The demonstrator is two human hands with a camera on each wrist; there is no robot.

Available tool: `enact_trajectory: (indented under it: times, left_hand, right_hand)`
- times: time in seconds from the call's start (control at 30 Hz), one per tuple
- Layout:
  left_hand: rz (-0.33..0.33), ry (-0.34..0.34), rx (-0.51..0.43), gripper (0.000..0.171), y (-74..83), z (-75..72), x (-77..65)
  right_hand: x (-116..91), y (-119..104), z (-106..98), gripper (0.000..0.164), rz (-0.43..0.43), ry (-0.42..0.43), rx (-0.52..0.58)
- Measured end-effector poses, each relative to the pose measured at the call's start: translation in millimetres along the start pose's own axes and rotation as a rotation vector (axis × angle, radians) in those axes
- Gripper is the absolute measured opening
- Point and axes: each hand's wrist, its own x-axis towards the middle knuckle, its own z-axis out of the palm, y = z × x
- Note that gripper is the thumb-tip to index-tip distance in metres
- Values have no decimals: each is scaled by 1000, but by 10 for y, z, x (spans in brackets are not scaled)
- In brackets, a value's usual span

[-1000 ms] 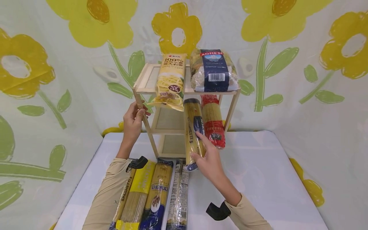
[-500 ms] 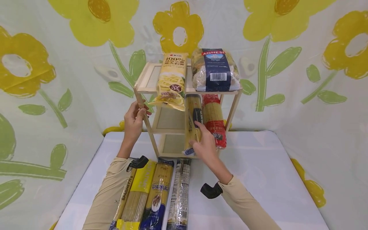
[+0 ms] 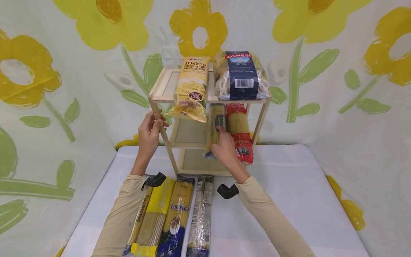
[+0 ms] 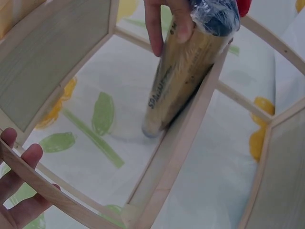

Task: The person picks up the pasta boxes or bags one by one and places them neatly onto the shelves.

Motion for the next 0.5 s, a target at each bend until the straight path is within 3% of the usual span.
enact_trajectory:
  times: [0.2, 0.3, 0.5]
  left_hand:
    - [1, -2, -11, 28, 2, -13, 8]
    - [-5, -5, -15, 27, -5, -13, 2]
    - [3, -2, 7, 27, -6, 4, 0]
  right_hand:
    - [59, -74, 2, 70, 68, -55, -146]
    - [80, -88, 29, 71, 70, -20, -210]
    - [94, -89, 61, 59, 31, 36, -344]
